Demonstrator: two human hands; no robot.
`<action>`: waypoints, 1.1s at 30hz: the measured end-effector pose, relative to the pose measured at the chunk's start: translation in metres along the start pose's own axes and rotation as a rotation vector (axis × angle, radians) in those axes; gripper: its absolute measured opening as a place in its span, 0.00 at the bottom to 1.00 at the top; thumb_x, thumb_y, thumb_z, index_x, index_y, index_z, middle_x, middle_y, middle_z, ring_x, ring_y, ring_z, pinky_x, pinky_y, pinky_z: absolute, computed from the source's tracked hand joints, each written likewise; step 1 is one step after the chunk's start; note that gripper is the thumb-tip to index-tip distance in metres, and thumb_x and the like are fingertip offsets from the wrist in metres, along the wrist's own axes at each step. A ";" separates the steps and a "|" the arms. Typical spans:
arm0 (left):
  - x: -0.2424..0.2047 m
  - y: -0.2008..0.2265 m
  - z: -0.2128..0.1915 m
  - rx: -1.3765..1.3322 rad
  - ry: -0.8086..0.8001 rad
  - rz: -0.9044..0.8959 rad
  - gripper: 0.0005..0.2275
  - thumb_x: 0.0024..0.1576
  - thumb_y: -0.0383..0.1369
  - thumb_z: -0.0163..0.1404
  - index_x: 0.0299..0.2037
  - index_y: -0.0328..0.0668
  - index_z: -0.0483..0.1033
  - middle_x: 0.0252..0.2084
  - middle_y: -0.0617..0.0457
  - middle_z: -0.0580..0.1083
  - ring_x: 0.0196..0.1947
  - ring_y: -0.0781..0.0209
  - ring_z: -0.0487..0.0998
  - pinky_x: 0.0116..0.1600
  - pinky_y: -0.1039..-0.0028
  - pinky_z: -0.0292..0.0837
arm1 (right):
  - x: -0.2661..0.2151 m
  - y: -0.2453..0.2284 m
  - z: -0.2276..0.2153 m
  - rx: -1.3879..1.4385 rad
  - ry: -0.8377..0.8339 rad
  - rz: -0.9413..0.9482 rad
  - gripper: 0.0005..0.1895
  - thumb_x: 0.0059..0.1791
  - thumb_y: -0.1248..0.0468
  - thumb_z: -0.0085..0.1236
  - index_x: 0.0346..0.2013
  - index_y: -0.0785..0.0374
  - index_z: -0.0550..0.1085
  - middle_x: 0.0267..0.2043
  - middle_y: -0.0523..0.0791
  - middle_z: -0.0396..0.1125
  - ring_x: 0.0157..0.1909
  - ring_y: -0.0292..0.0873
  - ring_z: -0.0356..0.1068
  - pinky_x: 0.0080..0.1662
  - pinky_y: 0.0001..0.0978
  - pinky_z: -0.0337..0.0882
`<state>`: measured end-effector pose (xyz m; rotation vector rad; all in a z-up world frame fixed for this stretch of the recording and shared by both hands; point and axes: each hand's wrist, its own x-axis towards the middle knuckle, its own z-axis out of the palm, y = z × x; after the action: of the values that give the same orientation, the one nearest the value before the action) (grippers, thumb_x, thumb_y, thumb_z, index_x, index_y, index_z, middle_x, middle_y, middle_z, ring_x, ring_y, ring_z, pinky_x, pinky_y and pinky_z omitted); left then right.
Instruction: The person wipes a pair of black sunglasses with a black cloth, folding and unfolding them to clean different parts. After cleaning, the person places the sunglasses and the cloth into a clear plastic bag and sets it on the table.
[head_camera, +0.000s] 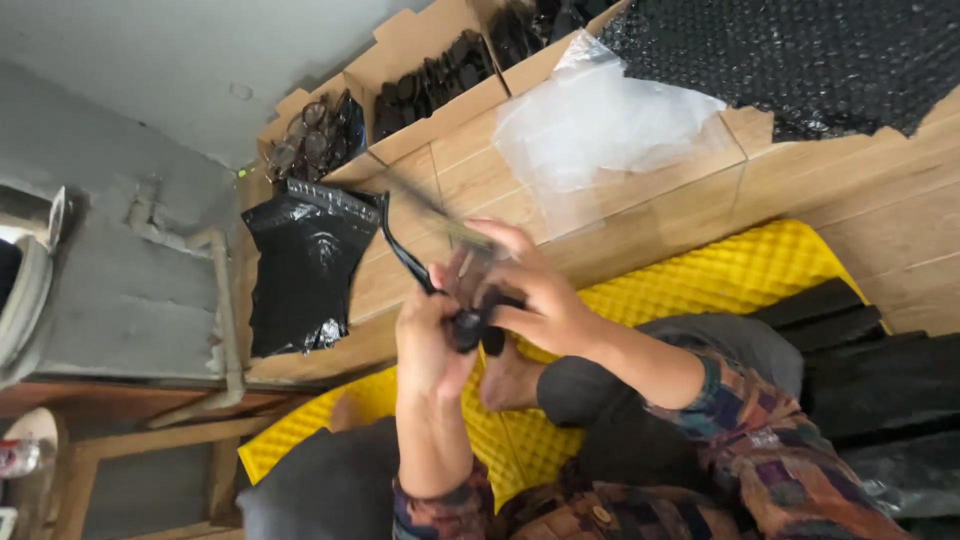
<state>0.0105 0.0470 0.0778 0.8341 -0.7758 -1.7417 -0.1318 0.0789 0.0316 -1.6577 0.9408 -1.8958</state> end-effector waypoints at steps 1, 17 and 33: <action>-0.007 0.009 0.015 0.047 -0.069 -0.024 0.16 0.45 0.13 0.40 0.42 0.30 0.71 0.56 0.33 0.72 0.57 0.35 0.75 0.51 0.57 0.77 | -0.003 0.003 0.004 -0.097 0.072 -0.058 0.11 0.44 0.47 0.69 0.34 0.46 0.80 0.73 0.47 0.55 0.76 0.59 0.51 0.73 0.60 0.44; -0.089 0.017 -0.006 -0.191 -0.747 -0.071 0.14 0.49 0.12 0.37 0.38 0.43 0.58 0.64 0.30 0.69 0.67 0.37 0.69 0.42 0.79 0.77 | -0.083 -0.117 0.001 -0.466 -0.162 -0.091 0.19 0.46 0.41 0.62 0.48 0.40 0.82 0.81 0.57 0.30 0.80 0.64 0.22 0.75 0.53 0.28; -0.114 0.094 -0.078 0.193 -0.906 0.532 0.04 0.62 0.19 0.43 0.40 0.30 0.71 0.70 0.32 0.61 0.71 0.28 0.62 0.69 0.42 0.63 | -0.106 -0.179 0.034 -0.725 0.292 0.164 0.16 0.53 0.62 0.61 0.56 0.50 0.81 0.49 0.46 0.67 0.51 0.42 0.69 0.55 0.32 0.66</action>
<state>0.1511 0.1203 0.1308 -0.1222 -1.6067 -1.5177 -0.0621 0.2677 0.0933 -1.5946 1.9978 -1.8208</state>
